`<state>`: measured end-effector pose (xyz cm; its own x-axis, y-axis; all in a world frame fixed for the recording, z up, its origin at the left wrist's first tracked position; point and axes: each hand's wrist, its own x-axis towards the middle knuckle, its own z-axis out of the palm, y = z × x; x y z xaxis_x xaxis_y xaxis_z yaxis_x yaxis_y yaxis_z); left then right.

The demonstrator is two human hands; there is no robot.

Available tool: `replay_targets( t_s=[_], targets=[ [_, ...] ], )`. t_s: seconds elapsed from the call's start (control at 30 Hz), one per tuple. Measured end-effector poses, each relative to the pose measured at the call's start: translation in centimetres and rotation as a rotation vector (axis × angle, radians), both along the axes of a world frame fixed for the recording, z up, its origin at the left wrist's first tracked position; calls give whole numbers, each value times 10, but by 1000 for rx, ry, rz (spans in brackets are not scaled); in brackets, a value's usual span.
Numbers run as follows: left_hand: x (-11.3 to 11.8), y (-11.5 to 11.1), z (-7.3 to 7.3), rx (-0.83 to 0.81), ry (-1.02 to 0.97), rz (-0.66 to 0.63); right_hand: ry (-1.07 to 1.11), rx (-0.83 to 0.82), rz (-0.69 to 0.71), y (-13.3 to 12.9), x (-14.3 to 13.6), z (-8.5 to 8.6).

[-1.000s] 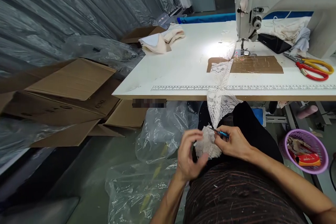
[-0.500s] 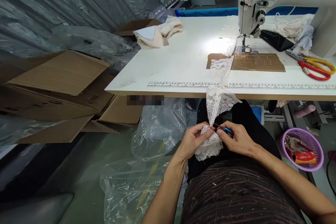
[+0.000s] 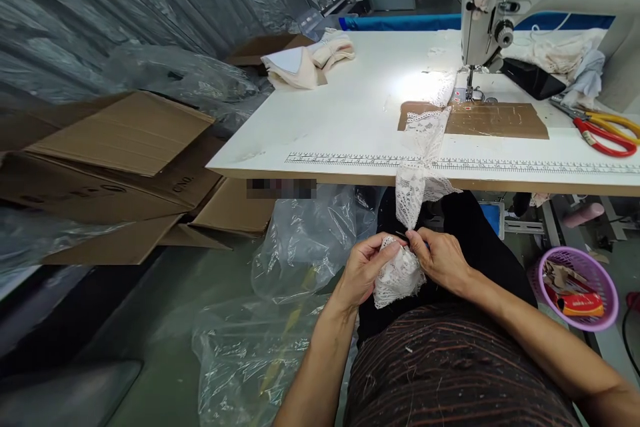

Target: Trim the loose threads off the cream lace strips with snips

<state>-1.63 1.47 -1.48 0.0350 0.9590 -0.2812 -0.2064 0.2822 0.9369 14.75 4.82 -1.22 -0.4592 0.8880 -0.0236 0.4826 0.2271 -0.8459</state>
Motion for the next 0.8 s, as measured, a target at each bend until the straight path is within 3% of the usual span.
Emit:
replay_targets(
  t_s=[0.33, 0.47, 0.57, 0.7, 0.8],
  targets=[
    [1, -2, 5, -48, -15, -36, 15, -20, 29, -4, 1, 5],
    [-1, -10, -2, -61, 40, -73, 116, -134, 58, -8, 5, 3],
    [-5, -16, -20, 44, 335, -63, 148, -156, 9, -9, 10, -4],
    [-15, -19, -56, 309, 914, 133, 258, -59, -264, 3, 7, -11],
    [-22, -18, -72, 382, 1035, 192, 341, -38, -330, 18, 0, -8]
  ],
)
